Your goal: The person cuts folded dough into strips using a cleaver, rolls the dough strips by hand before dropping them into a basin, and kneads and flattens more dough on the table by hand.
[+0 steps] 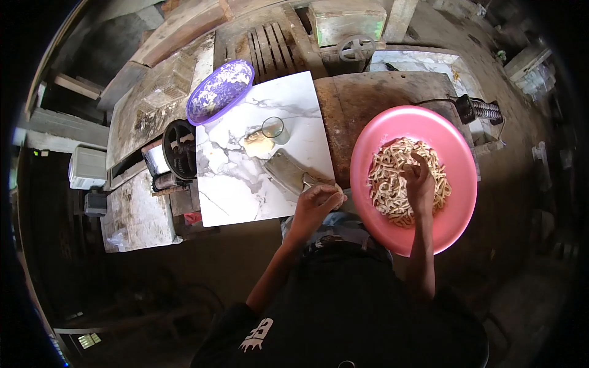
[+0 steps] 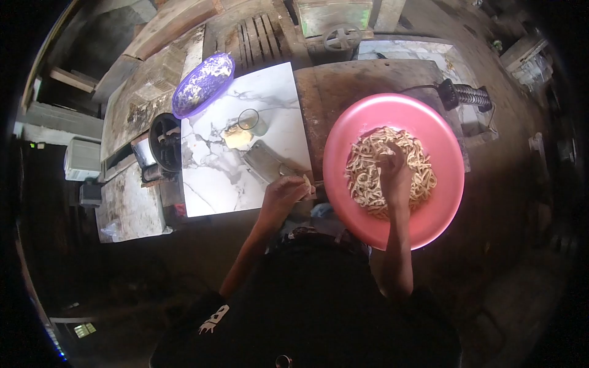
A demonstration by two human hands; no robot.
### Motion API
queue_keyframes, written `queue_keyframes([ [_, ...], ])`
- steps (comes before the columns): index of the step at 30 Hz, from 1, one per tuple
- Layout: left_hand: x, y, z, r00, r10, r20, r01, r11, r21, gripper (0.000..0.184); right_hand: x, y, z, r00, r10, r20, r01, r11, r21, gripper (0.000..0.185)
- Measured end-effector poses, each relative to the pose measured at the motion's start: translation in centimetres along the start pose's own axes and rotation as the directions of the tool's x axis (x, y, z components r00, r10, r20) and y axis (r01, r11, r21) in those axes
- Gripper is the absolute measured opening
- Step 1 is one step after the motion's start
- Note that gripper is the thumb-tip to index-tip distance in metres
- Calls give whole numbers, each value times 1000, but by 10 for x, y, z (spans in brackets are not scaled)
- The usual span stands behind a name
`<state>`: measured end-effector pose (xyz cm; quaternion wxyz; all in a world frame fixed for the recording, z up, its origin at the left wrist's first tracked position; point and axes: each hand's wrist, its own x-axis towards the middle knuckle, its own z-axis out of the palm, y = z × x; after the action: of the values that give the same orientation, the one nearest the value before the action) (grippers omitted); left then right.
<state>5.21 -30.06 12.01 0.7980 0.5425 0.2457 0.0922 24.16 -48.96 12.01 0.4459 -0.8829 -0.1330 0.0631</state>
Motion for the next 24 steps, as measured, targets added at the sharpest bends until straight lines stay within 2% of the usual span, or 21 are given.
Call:
queue_keyframes([
  [2,12,-11,12,1000,-2,18,1,998,61,16,11,20,-8,1000,17,-25,-17,999,36,21],
  [3,18,-10,20,1000,-2,27,1,998,62,16,12,15,-17,1000,10,-29,-13,995,-94,17],
  [5,31,-8,38,981,178,82,-192,954,230,20,13,31,-23,997,-44,-67,36,993,-116,18],
  [6,37,-5,48,980,179,90,-195,954,228,20,13,39,-26,990,-99,-96,85,987,-139,18],
  [7,45,-2,57,961,234,149,-272,897,349,26,12,42,-29,988,-110,-106,92,982,-166,21],
  [8,53,-1,66,936,280,213,-349,818,457,32,9,43,-32,987,-110,-114,90,981,-169,21],
  [9,63,-5,74,934,282,220,-354,818,454,32,6,42,-34,990,-60,-128,42,990,-137,21],
  [11,85,-19,86,853,356,382,-522,577,628,26,1,46,-38,991,-16,-133,9,998,-56,24],
  [12,93,-22,91,850,358,387,-527,576,624,26,-2,51,-39,990,-17,-140,9,998,-57,24],
  [14,104,-27,98,884,191,427,-468,356,808,23,-6,59,-39,989,30,-143,-39,997,-60,24],
  [16,113,-42,99,880,192,434,-475,336,813,22,-12,66,-41,989,-3,-145,-9,997,-81,23],
  [18,109,-48,97,855,240,459,-512,252,821,16,-19,68,-40,985,68,-161,-64,997,32,23],
  [20,106,-49,89,861,207,464,-503,212,838,10,-22,81,-34,983,51,-177,-35,995,93,23],
  [22,98,-39,82,635,587,501,-731,250,635,15,-27,64,-34,979,153,-133,-132,979,155,23],
  [23,91,-31,73,683,536,497,-706,307,638,18,-29,59,-33,982,147,-123,-127,979,158,23],
  [24,86,-30,59,686,538,490,-700,305,646,18,-31,56,-30,986,128,-110,-111,983,149,22],
])
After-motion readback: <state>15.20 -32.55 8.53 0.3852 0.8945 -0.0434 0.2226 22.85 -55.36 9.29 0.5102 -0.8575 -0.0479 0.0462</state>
